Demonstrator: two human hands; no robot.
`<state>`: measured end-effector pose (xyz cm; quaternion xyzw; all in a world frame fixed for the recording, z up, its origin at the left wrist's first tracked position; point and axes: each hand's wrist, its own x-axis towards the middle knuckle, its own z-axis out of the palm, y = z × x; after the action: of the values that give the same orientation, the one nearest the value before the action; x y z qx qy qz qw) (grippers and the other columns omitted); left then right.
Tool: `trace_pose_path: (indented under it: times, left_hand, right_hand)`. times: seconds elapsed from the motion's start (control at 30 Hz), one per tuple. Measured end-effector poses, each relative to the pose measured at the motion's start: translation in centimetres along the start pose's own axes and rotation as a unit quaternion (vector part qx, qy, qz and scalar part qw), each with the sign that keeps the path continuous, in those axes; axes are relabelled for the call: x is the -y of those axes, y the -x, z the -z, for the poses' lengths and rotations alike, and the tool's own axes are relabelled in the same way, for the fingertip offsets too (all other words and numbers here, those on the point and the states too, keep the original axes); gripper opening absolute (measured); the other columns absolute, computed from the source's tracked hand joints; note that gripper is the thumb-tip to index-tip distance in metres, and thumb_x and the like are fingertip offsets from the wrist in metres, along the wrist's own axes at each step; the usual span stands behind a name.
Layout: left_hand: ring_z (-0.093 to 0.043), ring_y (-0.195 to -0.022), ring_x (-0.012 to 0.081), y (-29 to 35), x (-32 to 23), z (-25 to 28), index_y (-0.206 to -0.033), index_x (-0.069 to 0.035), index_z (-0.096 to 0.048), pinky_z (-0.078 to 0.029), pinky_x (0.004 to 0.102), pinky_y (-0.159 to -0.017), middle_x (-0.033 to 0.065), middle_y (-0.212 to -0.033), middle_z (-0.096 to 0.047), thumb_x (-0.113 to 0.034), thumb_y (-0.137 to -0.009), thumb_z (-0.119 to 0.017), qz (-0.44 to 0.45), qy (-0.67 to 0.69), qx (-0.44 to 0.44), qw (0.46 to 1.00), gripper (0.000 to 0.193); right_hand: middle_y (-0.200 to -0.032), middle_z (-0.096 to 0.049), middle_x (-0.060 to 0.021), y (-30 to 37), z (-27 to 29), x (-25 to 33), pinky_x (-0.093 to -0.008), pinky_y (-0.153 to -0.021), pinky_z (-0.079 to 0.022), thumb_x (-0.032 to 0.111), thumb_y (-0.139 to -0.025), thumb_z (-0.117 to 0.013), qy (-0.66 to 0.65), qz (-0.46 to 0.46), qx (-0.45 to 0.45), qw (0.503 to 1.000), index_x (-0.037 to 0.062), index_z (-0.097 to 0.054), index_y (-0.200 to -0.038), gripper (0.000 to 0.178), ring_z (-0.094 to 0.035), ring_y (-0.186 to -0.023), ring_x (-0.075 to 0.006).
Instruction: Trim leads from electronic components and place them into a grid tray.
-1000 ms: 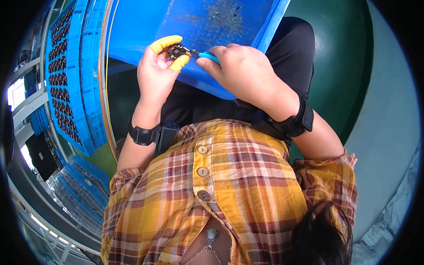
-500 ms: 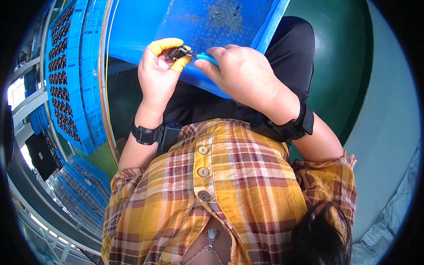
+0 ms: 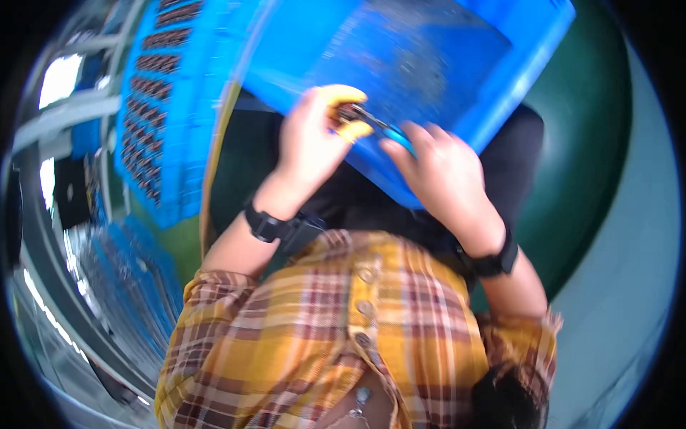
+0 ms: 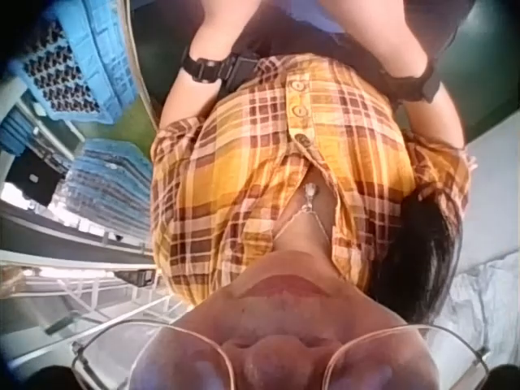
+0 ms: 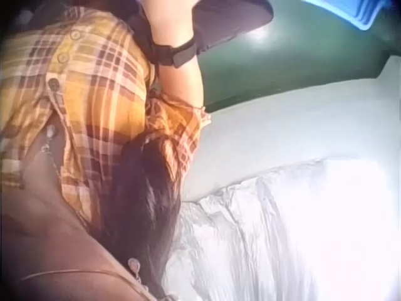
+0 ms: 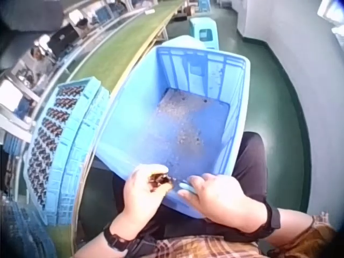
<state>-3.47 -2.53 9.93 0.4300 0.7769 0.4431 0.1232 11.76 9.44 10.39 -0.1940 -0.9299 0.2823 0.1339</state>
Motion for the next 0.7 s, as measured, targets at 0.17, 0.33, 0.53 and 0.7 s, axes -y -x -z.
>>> trace_pose_path:
  times: [0.17,0.33,0.53,0.7]
  left_hand:
    - [-0.061,-0.071,0.0174,0.0,-2.7,5.1,-0.102,-0.007,-0.063,-0.051,0.0279,-0.065,0.0069,-0.090,-0.062,-0.009,-0.067,-0.081,-0.012,-0.044,0.008,0.999,0.039]
    - [-0.061,-0.082,0.0169,-0.4,-4.8,11.7,-0.103,-0.007,-0.064,-0.051,0.0254,-0.066,0.0075,-0.094,-0.063,-0.003,-0.068,-0.080,-0.125,-0.185,-0.055,0.973,0.038]
    - [-0.061,-0.082,0.0094,-6.3,2.0,20.2,-0.112,0.001,-0.059,-0.050,0.0220,-0.072,0.0042,-0.094,-0.065,-0.004,-0.080,-0.073,0.151,-0.073,-0.212,0.963,0.036]
    - [-0.061,-0.086,0.0110,-12.6,8.0,25.9,-0.114,0.001,-0.059,-0.050,0.0231,-0.075,0.0055,-0.099,-0.066,-0.010,-0.079,-0.075,0.171,-0.103,-0.213,0.957,0.039]
  right_hand:
    - [-0.091,-0.064,-0.0218,-0.6,-1.7,-1.7,-0.0437,-0.070,-0.049,0.024,-0.090,-0.060,-0.044,-0.016,0.022,0.999,-0.0008,-0.063,-0.108,0.031,-0.061,-0.082,-0.0393]
    - [-0.094,-0.064,-0.0240,-0.9,-6.2,-6.0,-0.0436,-0.074,-0.050,0.025,-0.092,-0.057,-0.057,-0.015,0.006,0.998,-0.0032,-0.062,-0.108,0.033,-0.062,-0.085,-0.0399]
    - [-0.095,-0.065,-0.0238,-0.5,-8.2,-7.8,-0.0442,-0.075,-0.050,0.028,-0.093,-0.056,-0.023,-0.038,0.053,0.998,-0.0030,-0.063,-0.109,0.036,-0.062,-0.086,-0.0404]
    - [-0.098,-0.064,-0.0235,-0.8,-7.8,-7.2,-0.0440,-0.078,-0.050,0.028,-0.092,-0.056,-0.024,-0.063,0.074,0.995,-0.0031,-0.062,-0.110,0.036,-0.062,-0.089,-0.0398]
